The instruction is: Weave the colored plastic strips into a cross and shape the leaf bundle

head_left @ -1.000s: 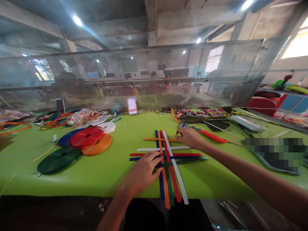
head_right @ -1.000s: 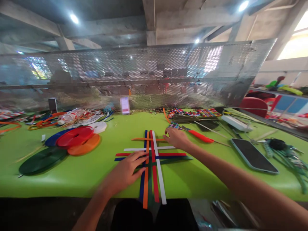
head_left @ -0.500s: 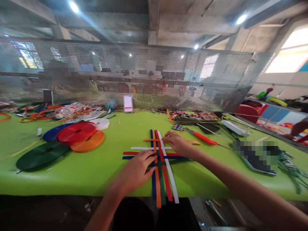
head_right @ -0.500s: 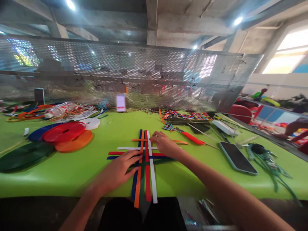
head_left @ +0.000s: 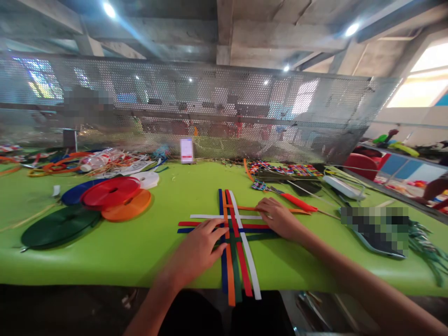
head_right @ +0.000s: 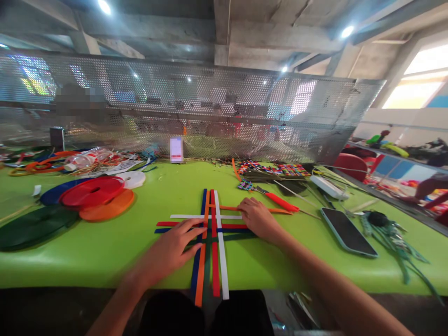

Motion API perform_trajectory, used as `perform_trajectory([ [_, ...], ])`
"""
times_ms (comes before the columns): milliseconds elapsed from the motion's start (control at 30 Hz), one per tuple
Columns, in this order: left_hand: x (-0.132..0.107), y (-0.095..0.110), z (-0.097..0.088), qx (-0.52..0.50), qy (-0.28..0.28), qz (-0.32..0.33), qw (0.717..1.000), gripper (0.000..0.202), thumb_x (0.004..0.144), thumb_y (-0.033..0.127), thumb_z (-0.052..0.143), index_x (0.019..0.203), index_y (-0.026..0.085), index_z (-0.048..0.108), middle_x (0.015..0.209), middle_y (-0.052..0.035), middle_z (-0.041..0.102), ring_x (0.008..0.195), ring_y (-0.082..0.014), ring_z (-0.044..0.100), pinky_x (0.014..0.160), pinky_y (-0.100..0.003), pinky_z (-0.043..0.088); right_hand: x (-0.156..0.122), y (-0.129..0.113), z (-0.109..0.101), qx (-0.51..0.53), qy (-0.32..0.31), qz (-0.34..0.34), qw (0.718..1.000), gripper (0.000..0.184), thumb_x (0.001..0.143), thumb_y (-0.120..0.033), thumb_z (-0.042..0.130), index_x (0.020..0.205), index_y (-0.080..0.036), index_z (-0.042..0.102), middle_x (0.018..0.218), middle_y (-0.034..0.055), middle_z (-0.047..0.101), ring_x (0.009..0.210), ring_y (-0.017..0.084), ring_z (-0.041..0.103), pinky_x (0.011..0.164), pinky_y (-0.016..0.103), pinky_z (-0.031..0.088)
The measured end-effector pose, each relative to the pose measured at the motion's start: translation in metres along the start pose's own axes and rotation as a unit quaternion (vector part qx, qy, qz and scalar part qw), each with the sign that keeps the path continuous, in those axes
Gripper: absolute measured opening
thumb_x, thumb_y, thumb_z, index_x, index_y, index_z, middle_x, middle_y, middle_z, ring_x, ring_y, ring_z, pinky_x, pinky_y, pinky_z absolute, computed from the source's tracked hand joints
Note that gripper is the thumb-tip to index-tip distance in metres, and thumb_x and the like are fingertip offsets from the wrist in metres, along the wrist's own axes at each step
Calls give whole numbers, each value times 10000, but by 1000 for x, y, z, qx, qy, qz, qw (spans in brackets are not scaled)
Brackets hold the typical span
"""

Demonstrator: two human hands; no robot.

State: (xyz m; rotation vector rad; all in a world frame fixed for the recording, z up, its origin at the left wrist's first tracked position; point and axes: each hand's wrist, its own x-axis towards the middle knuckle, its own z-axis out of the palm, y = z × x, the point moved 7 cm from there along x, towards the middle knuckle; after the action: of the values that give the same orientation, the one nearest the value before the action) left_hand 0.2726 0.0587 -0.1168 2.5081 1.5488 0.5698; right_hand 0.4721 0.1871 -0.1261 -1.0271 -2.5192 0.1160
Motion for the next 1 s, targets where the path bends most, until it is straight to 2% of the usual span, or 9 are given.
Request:
perform_trajectory([
  [167,1,1,-1,13,-1,-9,1000,361,989,274,570,1342,212,615,1445,-80,559,1381,-263,493,1180,-480,430,3,8,-7,11,22,11,1000,238,934,-148,482,989,-137,713,1042,136,682,1038,270,613,965,430,490],
  [267,2,2,-1,18,-11,-12,1000,356,986,251,572,1334,192,620,1432,-94,562,1369,-263,499,1180,-480,429,11,3,-12,16,20,2,1000,240,931,-136,490,1034,-143,707,1083,131,677,1067,249,624,983,406,489],
  [433,3,2,-3,3,1,-10,1000,340,988,254,565,1321,222,626,1419,-83,556,1360,-259,503,1178,-476,434,35,-36,-9,9,-21,-50,998,342,914,-98,520,1186,-197,702,1127,96,666,1087,220,603,1005,366,468],
  [567,1,0,-4,2,10,-16,1000,338,985,267,572,1316,210,613,1394,-96,559,1346,-264,508,1159,-475,452,52,-59,2,-13,-42,-66,997,371,959,-135,485,1242,-209,713,1137,124,640,1080,259,570,1000,421,454],
  [767,4,1,-4,17,2,2,1000,391,997,355,561,1361,214,580,1494,-103,499,1415,-277,454,1187,-484,417,51,-56,15,-11,-71,-73,995,383,986,-161,486,1285,-259,704,1181,128,632,1087,250,570,1006,417,455],
  [900,9,3,2,25,-55,14,998,509,1011,429,523,1466,202,492,1568,-106,438,1474,-283,382,1222,-524,355,50,-52,16,0,-69,-82,994,355,1000,-167,459,1203,-212,747,1218,130,651,1125,262,562,1046,436,432],
  [1000,10,4,3,25,-66,16,997,520,1012,432,519,1481,210,478,1554,-94,464,1468,-267,394,1234,-516,340,52,-56,20,12,-61,-97,993,365,993,-132,444,1197,-186,742,1265,108,671,1161,250,561,1077,411,416],
])
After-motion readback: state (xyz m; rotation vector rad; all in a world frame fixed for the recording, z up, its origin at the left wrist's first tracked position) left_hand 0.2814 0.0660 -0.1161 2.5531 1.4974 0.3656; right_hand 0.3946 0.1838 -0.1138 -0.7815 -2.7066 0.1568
